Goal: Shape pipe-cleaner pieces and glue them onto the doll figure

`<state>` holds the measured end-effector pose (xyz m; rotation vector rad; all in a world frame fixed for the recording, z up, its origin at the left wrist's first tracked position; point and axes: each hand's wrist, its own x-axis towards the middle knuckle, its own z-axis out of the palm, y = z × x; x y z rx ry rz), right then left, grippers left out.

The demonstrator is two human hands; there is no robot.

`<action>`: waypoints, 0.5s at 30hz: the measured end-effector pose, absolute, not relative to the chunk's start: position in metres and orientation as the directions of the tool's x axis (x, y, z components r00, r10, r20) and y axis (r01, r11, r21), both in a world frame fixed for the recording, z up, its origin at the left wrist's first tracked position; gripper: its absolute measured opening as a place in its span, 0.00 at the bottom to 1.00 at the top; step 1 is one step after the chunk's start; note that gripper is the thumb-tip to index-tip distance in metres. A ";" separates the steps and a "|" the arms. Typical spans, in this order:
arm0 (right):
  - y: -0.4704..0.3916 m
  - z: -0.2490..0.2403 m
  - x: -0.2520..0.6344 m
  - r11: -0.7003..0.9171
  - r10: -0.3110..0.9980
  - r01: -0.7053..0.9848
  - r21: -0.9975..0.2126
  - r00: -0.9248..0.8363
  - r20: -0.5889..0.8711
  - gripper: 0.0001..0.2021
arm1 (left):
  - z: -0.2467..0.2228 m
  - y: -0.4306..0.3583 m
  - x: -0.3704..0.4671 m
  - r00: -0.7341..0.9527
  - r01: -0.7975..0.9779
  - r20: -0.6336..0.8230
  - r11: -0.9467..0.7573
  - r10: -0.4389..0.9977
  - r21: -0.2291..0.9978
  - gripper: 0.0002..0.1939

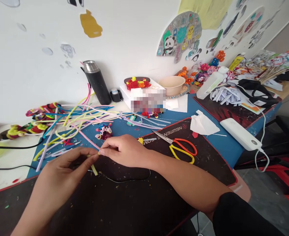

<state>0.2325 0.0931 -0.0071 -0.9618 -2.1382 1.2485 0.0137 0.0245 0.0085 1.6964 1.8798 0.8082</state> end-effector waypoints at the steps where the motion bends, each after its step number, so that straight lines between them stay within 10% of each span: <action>1: 0.093 -0.007 0.233 0.319 0.775 0.310 -0.896 -0.630 0.058 0.10 | 0.009 0.024 0.012 -0.160 0.679 -0.015 0.121 0.987 0.724 0.21; 15: 0.094 -0.009 0.234 0.177 0.737 0.126 -0.976 -0.674 0.047 0.09 | 0.018 0.029 0.012 -0.152 0.481 -0.195 0.245 0.969 0.842 0.26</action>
